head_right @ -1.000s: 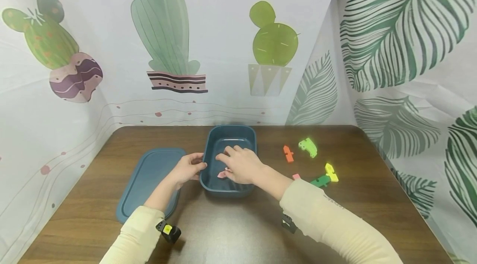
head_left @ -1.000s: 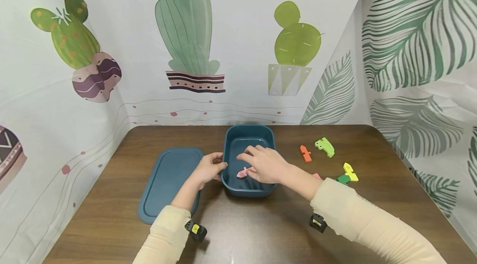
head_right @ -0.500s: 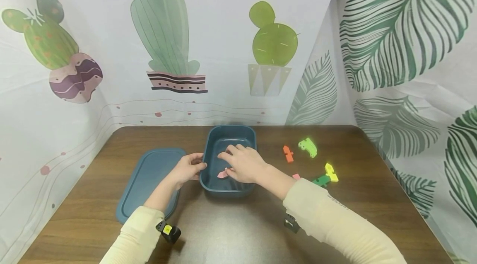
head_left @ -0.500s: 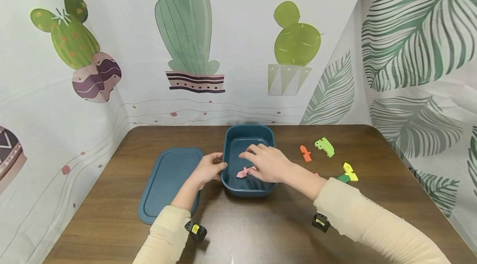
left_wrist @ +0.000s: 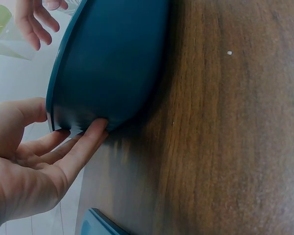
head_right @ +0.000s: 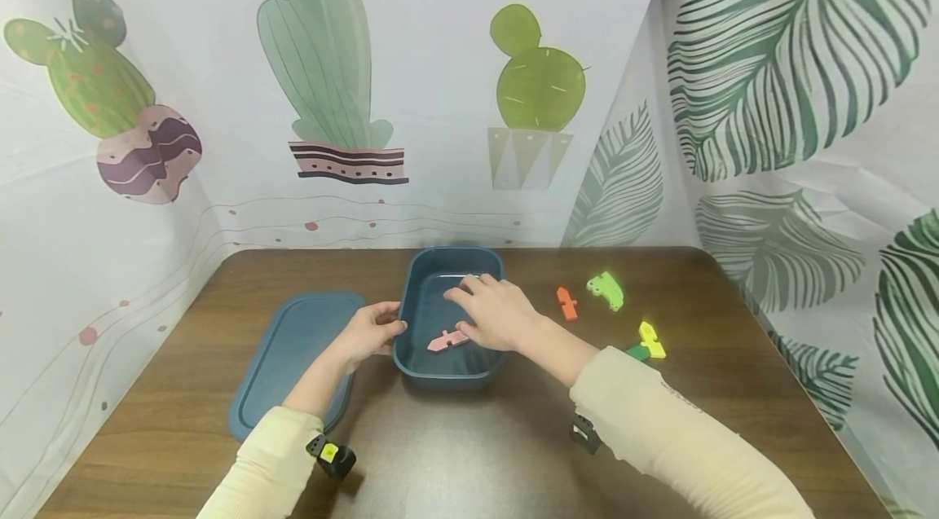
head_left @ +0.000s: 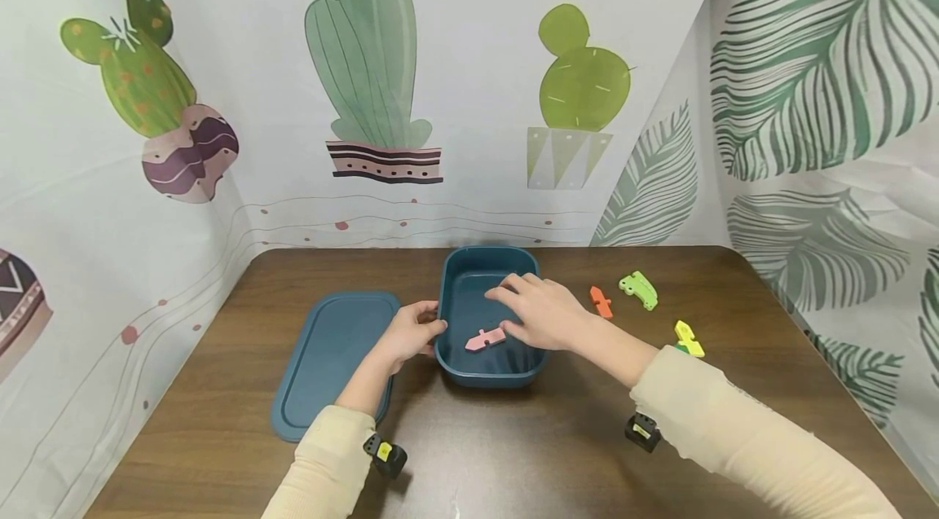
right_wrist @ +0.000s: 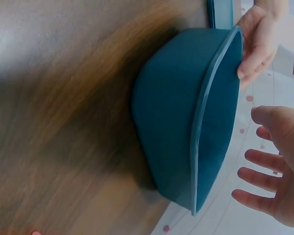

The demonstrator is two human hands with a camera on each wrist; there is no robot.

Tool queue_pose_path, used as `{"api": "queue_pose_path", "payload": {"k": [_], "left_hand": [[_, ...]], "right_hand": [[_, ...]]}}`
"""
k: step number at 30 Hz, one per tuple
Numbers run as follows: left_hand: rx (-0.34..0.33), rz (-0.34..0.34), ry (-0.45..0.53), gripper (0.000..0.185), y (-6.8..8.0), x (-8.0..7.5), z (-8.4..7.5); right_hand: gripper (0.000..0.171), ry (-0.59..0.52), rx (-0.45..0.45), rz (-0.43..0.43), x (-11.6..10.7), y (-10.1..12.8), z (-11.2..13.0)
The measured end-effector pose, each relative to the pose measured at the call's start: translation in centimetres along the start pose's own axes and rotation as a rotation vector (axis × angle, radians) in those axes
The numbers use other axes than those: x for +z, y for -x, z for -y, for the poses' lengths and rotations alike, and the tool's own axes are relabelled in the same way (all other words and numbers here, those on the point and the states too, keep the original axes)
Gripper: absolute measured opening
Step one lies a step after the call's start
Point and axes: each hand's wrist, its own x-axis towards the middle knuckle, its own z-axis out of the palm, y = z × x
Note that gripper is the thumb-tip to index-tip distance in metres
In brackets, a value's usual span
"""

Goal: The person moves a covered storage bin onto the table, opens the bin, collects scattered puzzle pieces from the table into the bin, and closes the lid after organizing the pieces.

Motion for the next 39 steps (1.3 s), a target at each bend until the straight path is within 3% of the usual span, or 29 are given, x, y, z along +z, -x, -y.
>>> {"api": "queue_pose_path", "payload": {"k": [22, 32, 39], "left_hand": [[-0.004, 0.014, 0.001, 0.045, -0.1, -0.2, 0.0], [0.005, 0.063, -0.007, 0.046, 2.0, -0.2, -2.5], [0.005, 0.057, -0.006, 0.045, 2.2, -0.2, -2.7]], "right_hand": [[0.047, 0.038, 0.134, -0.007, -0.6, 1.1, -4.2], [0.049, 0.033, 0.205, 0.0, -1.0, 1.5, -6.0], [0.049, 0.018, 0.267, 0.028, -1.0, 1.8, -7.4]]}}
